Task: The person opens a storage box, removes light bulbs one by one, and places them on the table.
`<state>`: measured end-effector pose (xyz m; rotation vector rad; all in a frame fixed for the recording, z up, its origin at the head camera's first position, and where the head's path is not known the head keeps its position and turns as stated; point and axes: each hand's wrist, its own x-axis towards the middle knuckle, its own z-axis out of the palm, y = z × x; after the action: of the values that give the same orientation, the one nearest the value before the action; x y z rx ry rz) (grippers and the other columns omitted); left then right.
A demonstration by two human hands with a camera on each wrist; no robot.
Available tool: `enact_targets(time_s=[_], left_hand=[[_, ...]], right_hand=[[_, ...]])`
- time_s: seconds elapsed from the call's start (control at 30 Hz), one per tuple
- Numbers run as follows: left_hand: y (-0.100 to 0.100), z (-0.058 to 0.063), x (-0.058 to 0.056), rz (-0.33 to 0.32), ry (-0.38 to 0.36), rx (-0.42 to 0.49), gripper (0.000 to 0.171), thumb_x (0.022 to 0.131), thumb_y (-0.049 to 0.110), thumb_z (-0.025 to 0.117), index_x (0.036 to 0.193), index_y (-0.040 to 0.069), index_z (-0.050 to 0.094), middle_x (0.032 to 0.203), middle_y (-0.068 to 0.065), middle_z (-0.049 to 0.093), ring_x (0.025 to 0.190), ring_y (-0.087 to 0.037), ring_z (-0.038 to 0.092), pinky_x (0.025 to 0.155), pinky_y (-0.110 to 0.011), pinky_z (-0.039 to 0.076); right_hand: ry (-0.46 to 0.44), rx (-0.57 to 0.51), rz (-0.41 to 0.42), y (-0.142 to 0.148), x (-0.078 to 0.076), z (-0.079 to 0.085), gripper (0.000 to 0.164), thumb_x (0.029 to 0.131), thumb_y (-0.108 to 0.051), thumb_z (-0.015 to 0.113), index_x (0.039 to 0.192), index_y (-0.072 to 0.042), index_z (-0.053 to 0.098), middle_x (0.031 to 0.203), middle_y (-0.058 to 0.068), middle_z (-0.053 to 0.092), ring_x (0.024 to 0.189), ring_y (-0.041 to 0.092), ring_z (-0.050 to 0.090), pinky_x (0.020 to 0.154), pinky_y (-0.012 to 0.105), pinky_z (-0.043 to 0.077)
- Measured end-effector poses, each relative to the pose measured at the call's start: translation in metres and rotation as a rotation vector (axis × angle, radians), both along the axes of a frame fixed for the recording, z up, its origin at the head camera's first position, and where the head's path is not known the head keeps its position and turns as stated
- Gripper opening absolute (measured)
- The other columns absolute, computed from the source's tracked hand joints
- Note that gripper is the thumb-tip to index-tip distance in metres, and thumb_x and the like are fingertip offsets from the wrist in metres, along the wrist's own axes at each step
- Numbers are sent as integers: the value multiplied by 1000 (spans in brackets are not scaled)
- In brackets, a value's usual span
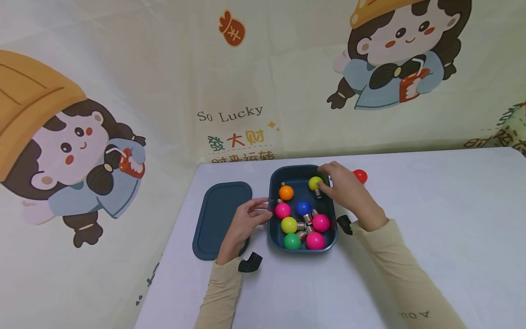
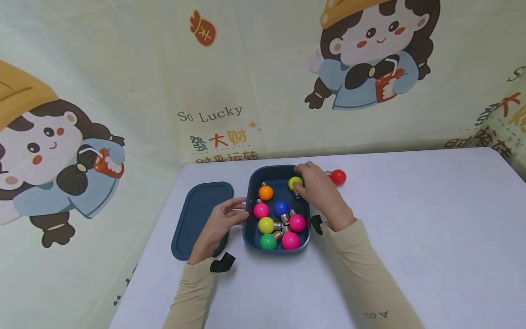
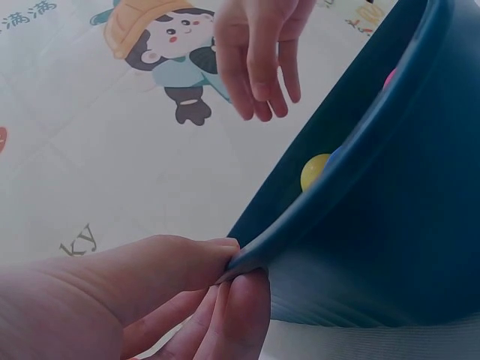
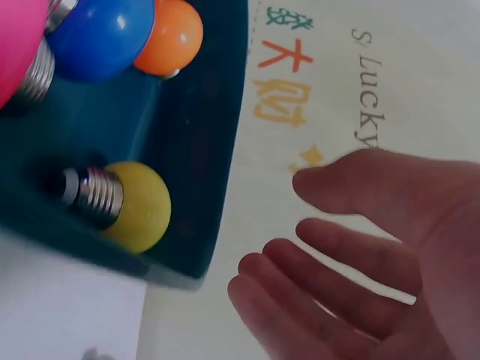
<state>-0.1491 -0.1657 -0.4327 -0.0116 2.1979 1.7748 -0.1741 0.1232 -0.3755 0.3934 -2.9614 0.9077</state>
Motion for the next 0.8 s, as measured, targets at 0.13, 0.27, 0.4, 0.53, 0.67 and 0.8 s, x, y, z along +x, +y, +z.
enact_targets(time_s=[0.13,0.27,0.4,0.53,0.67,0.8], left_hand=[[1,11,3,-22,-5,2,52,90,9,72,139,3,55,123,-17,63,95,-15,66,86,-34,59],[3,26,10,-33,1,7,51,91,8,72,138,2,55,122,-18,64,95,-15,67,86,-32,59],[5,30,14,-33,8,14,50,91,8,71,138,1,55,122,-19,63,95,-16,67,86,-32,58],[5,29,14,-26,3,11,50,91,8,71,138,2,55,123,-18,64,96,-16,67,86,-32,58],[5,27,14,-22,-4,10,50,91,8,72,138,3,56,123,-18,64,97,-16,67,86,-31,58],[6,26,14,-26,-5,13,50,91,8,72,138,3,56,123,-18,64,97,-17,67,86,-30,58]], right_hand=[[-33,1,-26,-10,-3,1,40,94,-13,63,128,7,58,120,25,60,101,35,59,91,48,54],[-84,12,-39,-17,-5,0,42,94,-13,61,131,8,56,124,26,58,103,36,58,94,49,52],[-95,10,-34,-22,-7,-4,43,94,-14,61,131,8,56,129,27,56,107,37,57,99,50,51],[-81,6,-16,-26,-9,-8,43,93,-14,61,129,8,57,126,27,57,101,36,57,93,47,54],[-104,28,-3,-30,-11,-11,45,92,-13,63,130,10,56,124,29,57,98,36,57,91,46,56],[-136,70,15,-32,-14,-14,48,93,-15,66,131,12,54,127,30,56,106,38,57,99,49,51]])
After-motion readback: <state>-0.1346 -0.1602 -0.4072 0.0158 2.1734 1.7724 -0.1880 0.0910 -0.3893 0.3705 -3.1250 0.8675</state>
